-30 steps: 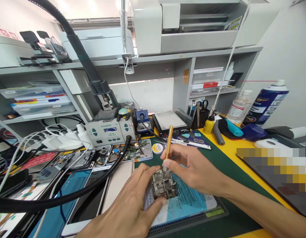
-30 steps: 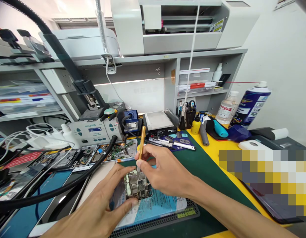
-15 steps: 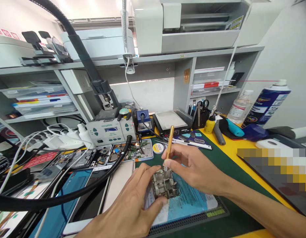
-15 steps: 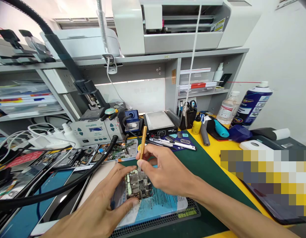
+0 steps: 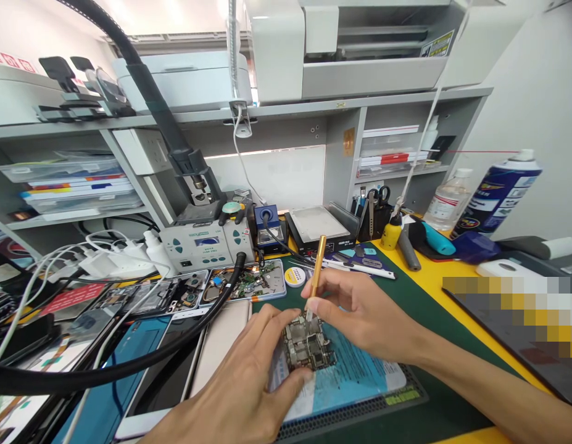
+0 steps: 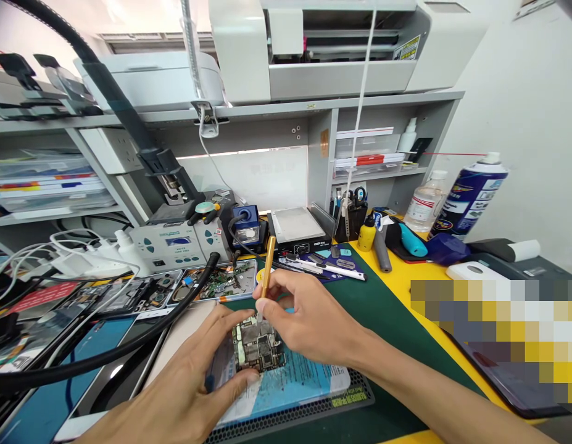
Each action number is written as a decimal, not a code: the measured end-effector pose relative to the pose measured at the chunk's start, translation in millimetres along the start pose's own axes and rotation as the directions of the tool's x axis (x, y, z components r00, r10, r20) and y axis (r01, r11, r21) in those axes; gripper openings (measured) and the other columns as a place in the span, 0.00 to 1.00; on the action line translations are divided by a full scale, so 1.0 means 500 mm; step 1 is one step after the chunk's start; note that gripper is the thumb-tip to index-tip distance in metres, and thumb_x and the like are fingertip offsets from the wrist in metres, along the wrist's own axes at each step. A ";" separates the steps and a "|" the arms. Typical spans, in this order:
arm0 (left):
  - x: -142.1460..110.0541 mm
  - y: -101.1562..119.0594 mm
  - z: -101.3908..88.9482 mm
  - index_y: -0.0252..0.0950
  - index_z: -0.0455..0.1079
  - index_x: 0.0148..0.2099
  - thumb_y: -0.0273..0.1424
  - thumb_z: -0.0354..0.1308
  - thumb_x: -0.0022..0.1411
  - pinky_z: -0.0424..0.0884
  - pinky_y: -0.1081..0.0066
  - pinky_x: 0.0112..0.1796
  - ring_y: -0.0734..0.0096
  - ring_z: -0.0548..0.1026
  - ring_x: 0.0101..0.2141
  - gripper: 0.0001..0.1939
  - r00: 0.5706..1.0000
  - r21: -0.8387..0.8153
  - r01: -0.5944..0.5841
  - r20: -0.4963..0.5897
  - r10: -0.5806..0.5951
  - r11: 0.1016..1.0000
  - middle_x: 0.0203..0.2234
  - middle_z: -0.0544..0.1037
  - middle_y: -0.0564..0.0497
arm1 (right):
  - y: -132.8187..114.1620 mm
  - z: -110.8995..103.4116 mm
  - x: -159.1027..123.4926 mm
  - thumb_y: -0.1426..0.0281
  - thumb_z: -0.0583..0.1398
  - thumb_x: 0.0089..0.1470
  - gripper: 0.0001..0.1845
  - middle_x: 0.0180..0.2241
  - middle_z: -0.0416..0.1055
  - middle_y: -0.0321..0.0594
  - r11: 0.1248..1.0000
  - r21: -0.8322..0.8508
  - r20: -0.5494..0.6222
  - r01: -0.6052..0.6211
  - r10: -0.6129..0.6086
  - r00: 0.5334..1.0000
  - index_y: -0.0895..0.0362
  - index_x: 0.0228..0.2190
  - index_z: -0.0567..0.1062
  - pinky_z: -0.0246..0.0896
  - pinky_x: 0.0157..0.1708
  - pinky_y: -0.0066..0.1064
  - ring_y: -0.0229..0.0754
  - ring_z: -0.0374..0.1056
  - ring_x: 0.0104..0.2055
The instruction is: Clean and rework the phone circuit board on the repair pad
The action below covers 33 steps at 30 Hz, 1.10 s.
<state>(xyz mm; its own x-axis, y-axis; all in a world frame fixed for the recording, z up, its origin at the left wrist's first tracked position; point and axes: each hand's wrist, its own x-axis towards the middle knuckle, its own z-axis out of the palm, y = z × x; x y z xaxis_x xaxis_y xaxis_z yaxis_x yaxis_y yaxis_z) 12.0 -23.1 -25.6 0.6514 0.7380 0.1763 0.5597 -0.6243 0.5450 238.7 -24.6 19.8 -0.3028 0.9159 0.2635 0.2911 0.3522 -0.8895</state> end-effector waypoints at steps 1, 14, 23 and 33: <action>0.000 0.001 0.000 0.45 0.54 0.67 0.34 0.59 0.68 0.75 0.55 0.49 0.50 0.72 0.52 0.29 1.000 0.001 -0.004 -0.004 0.004 1.000 0.53 0.68 0.43 | -0.001 -0.001 0.000 0.70 0.59 0.63 0.05 0.36 0.73 0.40 1.000 0.020 -0.004 -0.012 0.013 1.000 0.58 0.37 0.75 0.66 0.40 0.33 0.42 0.69 0.38; -0.003 0.000 0.002 0.49 0.52 0.66 0.34 0.58 0.68 0.71 0.50 0.54 0.50 0.69 0.55 0.29 1.000 -0.049 -0.018 -0.011 0.018 0.999 0.54 0.67 0.45 | -0.001 -0.004 -0.001 0.69 0.61 0.63 0.04 0.34 0.74 0.39 0.995 0.083 -0.044 -0.058 0.061 0.997 0.57 0.38 0.74 0.65 0.37 0.30 0.40 0.69 0.37; 0.001 0.002 0.001 0.46 0.54 0.67 0.32 0.59 0.68 0.73 0.55 0.52 0.52 0.71 0.54 0.29 0.999 -0.053 -0.030 -0.026 0.029 0.998 0.53 0.69 0.44 | -0.002 -0.002 0.000 0.70 0.61 0.62 0.03 0.34 0.74 0.39 0.997 0.051 -0.044 -0.057 0.059 0.997 0.57 0.37 0.75 0.66 0.36 0.31 0.41 0.71 0.36; 0.001 0.004 0.001 0.48 0.53 0.67 0.33 0.58 0.68 0.73 0.55 0.52 0.53 0.71 0.54 0.29 1.000 -0.064 -0.026 -0.013 0.026 0.998 0.53 0.68 0.45 | 0.005 0.000 -0.008 0.71 0.60 0.64 0.03 0.37 0.76 0.39 1.000 -0.030 -0.037 -0.009 0.008 0.999 0.55 0.38 0.75 0.69 0.42 0.32 0.42 0.72 0.39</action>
<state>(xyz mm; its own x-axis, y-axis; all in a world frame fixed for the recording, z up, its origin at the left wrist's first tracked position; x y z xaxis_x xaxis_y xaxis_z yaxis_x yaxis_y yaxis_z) 13.6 -23.8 -24.8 0.6586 0.7251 0.2011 0.5086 -0.6260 0.5912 240.6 -27.6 16.2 -0.2672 0.9250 0.2702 0.3206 0.3497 -0.8803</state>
